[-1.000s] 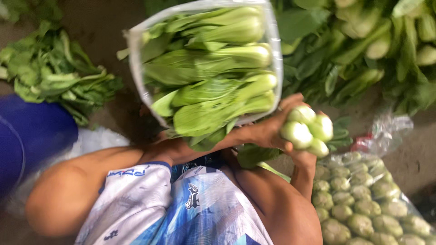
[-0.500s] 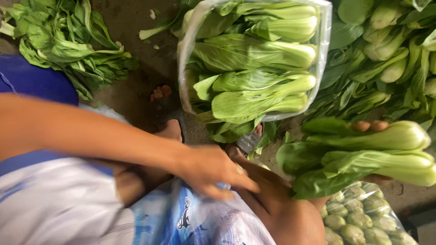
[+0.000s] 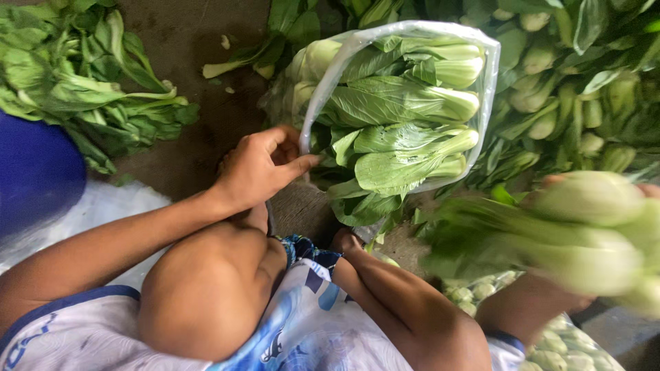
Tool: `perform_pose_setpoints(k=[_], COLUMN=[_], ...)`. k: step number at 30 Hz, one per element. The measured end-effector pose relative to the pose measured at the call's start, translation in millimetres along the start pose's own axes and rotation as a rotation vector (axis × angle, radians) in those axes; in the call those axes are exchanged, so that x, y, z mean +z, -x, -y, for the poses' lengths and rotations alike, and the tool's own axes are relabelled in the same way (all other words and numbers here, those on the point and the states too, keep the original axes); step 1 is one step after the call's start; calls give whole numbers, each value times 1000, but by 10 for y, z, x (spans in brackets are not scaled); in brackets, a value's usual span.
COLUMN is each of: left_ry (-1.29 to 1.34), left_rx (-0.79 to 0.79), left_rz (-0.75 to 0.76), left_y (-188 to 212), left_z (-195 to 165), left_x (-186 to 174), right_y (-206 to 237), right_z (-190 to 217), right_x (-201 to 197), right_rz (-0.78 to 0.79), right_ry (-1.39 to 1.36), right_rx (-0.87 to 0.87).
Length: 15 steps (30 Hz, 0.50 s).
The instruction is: The person sits on the floor and sorts bok choy by hand, picking up individual heads from a large pile and placing them into a clear plastic bag. The person repeatedly reaches for vegetables, inspects them, and arranges them inside the bag.
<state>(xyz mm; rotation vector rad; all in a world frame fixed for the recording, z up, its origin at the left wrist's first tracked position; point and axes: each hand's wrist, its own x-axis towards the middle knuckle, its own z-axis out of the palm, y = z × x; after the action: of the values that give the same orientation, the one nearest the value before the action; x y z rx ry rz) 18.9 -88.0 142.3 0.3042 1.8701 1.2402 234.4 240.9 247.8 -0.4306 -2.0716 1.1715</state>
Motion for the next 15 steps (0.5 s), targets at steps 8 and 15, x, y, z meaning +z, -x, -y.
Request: perform_pose_setpoints(k=[8,15], left_ry=[425,788], left_rx=[108,-36], left_rz=[47,207], left_y=[19,103], left_z=[214,-7], left_x=[137,130], right_y=[-305,-379], right_z=[711,556], right_x=[800,1675], right_rz=[1013,1131], right_ry=[687,623], right_rx=[-309,-306])
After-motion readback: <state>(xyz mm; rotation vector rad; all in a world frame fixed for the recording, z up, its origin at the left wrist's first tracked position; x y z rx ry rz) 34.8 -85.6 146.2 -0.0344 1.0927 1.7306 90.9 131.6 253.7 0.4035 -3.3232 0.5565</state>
